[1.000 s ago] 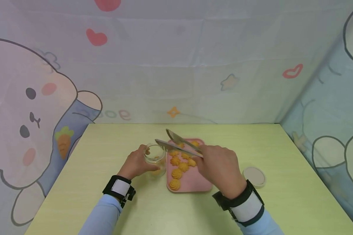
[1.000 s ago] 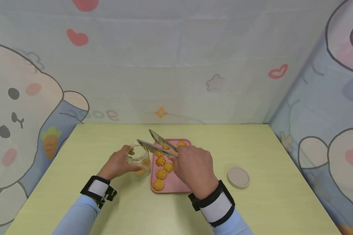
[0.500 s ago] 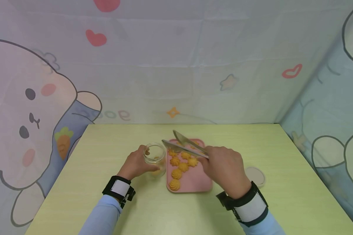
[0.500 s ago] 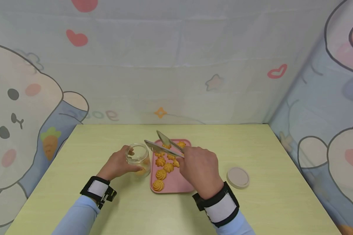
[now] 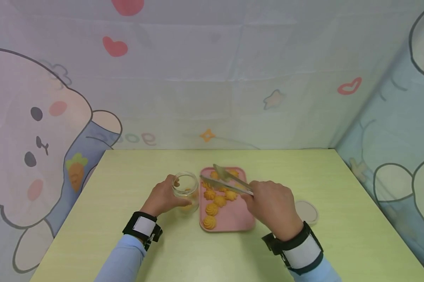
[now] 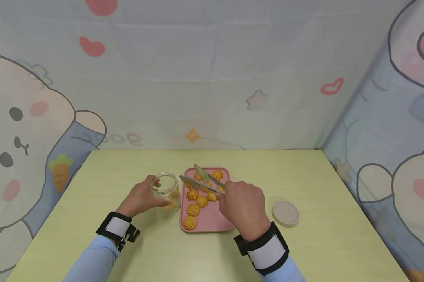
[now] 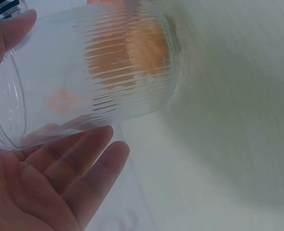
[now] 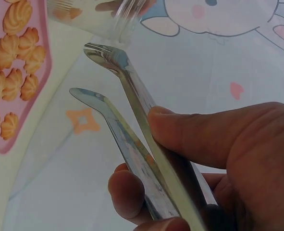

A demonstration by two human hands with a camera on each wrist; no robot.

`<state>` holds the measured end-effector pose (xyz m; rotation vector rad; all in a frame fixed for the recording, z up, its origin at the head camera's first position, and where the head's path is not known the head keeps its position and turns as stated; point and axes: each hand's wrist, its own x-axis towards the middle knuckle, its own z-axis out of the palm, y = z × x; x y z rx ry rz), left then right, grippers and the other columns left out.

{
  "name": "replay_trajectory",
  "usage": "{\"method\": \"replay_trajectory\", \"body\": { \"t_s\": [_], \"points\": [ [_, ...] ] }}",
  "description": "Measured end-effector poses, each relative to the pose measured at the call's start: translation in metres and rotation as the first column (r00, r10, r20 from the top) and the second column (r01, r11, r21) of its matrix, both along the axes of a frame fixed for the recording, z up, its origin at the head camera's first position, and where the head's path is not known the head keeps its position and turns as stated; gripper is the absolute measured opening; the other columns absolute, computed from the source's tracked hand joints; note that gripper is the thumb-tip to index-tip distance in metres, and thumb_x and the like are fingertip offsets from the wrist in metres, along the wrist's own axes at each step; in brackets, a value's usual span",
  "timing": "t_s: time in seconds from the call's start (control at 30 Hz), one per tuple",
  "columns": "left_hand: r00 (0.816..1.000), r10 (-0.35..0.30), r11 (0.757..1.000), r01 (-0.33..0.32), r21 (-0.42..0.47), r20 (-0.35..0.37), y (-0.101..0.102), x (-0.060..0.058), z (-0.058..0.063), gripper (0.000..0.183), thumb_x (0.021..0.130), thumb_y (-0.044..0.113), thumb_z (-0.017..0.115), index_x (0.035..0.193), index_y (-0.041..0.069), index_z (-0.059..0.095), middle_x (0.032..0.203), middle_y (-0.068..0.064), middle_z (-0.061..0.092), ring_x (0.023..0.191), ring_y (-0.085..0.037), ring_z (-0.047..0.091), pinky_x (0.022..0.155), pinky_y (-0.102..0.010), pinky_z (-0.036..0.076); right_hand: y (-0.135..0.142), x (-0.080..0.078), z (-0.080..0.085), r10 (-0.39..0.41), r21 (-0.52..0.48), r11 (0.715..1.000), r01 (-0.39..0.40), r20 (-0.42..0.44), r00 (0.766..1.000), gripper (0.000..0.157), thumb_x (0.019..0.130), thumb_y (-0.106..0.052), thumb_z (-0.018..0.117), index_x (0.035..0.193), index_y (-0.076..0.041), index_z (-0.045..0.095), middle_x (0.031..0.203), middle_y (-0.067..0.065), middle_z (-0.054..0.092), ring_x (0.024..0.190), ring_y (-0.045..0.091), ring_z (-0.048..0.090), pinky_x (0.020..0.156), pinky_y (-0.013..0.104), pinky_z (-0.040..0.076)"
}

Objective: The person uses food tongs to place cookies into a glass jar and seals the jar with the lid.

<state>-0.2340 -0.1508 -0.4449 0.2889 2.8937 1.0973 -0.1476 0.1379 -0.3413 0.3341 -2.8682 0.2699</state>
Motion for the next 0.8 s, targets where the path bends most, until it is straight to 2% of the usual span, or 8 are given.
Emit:
{"method": "replay_trajectory", "body": {
  "t_s": [0.17, 0.43, 0.8],
  "points": [
    [1.000, 0.000, 1.000, 0.000, 0.003, 0.001, 0.000, -0.001, -0.002, 0.076, 0.066, 0.039, 0.090, 0.121, 0.003, 0.051, 0.109, -0.014, 0.063, 0.089, -0.025, 0.059, 0.079, -0.042, 0.050, 0.002, -0.001, -0.005, 0.003, 0.010, 1.000, -0.003, 0.016, 1.000, 0.030, 0.085, -0.029, 0.076, 0.068, -0.013, 0.056, 0.052, -0.003, 0.044, 0.045, 0.014, 0.042, 0.039, 0.030, 0.032],
    [1.000, 0.001, 1.000, -0.001, 0.010, 0.004, 0.000, -0.001, -0.001, 0.075, 0.066, 0.038, 0.090, 0.120, 0.003, 0.051, 0.109, -0.016, 0.063, 0.088, -0.026, 0.059, 0.079, -0.042, 0.050, 0.000, -0.009, -0.019, -0.006, 0.023, 1.000, 0.005, 0.072, 0.997, 0.024, 0.085, -0.030, 0.075, 0.076, -0.011, 0.063, 0.055, -0.003, 0.048, 0.047, 0.015, 0.046, 0.039, 0.032, 0.036],
    [1.000, 0.000, 1.000, 0.000, 0.010, 0.003, 0.000, -0.001, -0.001, 0.075, 0.066, 0.038, 0.090, 0.119, 0.002, 0.052, 0.108, -0.016, 0.064, 0.088, -0.026, 0.060, 0.078, -0.042, 0.050, -0.008, -0.020, -0.038, -0.011, 0.094, 0.996, 0.003, 0.087, 0.996, 0.033, 0.083, -0.031, 0.077, 0.065, -0.011, 0.056, 0.052, -0.001, 0.046, 0.044, 0.015, 0.045, 0.037, 0.031, 0.036]
  ]
}}
